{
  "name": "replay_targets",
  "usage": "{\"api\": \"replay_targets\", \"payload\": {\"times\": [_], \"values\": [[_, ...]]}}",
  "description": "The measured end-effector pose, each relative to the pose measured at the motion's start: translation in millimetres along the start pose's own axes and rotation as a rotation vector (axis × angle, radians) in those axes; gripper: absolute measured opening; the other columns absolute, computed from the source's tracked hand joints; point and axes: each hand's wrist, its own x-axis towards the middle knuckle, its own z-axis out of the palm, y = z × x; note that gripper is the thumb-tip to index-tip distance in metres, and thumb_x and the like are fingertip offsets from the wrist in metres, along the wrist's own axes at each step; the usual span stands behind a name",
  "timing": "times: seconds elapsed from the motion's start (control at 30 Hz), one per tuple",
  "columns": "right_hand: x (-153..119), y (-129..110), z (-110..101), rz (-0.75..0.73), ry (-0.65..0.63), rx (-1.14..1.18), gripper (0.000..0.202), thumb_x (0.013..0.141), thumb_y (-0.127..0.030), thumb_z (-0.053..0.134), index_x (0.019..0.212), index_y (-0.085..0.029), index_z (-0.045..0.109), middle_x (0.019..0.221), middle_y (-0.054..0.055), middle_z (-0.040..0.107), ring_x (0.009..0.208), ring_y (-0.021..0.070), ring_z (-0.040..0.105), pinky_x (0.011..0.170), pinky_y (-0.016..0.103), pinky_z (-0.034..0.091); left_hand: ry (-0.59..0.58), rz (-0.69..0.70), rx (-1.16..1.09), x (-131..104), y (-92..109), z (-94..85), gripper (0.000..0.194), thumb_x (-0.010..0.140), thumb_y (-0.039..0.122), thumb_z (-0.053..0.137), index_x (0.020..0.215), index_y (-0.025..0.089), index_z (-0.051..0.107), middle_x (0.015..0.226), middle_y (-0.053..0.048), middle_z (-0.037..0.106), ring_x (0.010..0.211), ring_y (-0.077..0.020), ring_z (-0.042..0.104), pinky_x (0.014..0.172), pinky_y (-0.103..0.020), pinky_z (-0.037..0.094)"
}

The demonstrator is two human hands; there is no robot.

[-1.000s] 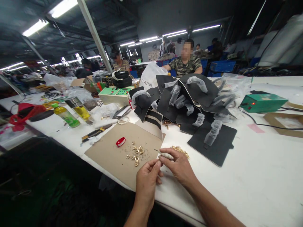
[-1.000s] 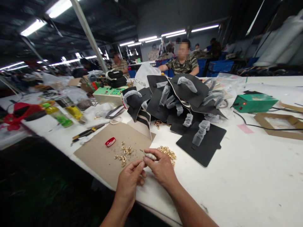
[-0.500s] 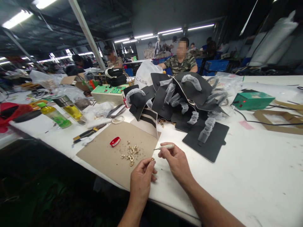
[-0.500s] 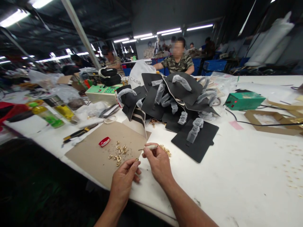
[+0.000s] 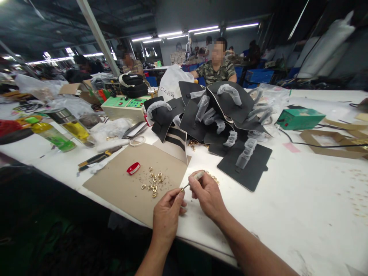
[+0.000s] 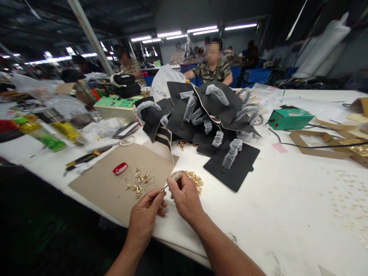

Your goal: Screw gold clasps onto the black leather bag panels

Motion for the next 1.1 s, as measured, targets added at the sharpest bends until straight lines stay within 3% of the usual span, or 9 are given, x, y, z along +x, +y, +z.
{"api": "replay_targets", "payload": {"times": [0.43, 0.67, 0.77, 0.93, 1.1], "values": [[-1, 1, -3, -0.079, -0.097, -0.121, 0.019, 0.099, -0.036, 0.054, 0.091, -0.021, 0.061, 0.082, 0.0, 0.062, 0.069, 0.0147, 0.059, 0.069, 0.028, 0.047, 0.01, 0.004, -0.015, -3, 0, 2.7, 0.036, 0.081, 0.048, 0.079, 0.099, 0.016, 0.079, 0.065, 0.0, 0.07, 0.054, -0.0146, 0.064, 0.055, -0.024, 0.055], [6, -6, -9, -0.009, -0.052, -0.356, 0.03, 0.094, -0.039, 0.058, 0.07, -0.022, 0.053, 0.062, -0.002, 0.057, 0.061, 0.0158, 0.054, 0.064, 0.03, 0.039, -0.021, 0.148, 0.09, -10, -3, 7.1, 0.024, 0.087, 0.042, 0.075, 0.091, 0.02, 0.082, 0.084, -0.004, 0.074, 0.061, -0.0143, 0.064, 0.061, -0.025, 0.053], [5, -5, -11, 0.04, -0.084, -0.188, 0.032, 0.094, -0.043, 0.062, 0.071, -0.021, 0.055, 0.061, -0.002, 0.059, 0.058, 0.0151, 0.056, 0.065, 0.03, 0.041, -0.032, 0.168, 0.1, -11, -3, 6.4, 0.024, 0.089, 0.042, 0.073, 0.091, 0.021, 0.082, 0.081, -0.005, 0.073, 0.061, -0.0155, 0.063, 0.06, -0.025, 0.052], [3, 11, -7, 0.192, -0.021, 0.418, 0.038, 0.088, -0.054, 0.071, 0.095, -0.018, 0.062, 0.063, -0.002, 0.059, 0.052, 0.0134, 0.052, 0.055, 0.027, 0.04, -0.027, 0.166, 0.065, -12, -3, 4.0, 0.024, 0.088, 0.04, 0.072, 0.089, 0.02, 0.084, 0.077, -0.005, 0.073, 0.062, -0.0171, 0.064, 0.059, -0.026, 0.051], [8, 12, 0, 0.222, 0.025, 0.414, 0.046, 0.08, -0.05, 0.083, 0.107, -0.017, 0.066, 0.081, 0.004, 0.068, 0.059, 0.0169, 0.059, 0.055, 0.028, 0.043, 0.063, 0.033, -0.113, -13, 0, 2.3, 0.031, 0.081, 0.045, 0.075, 0.089, 0.017, 0.083, 0.072, -0.006, 0.072, 0.058, -0.0173, 0.063, 0.054, -0.026, 0.052]]}}
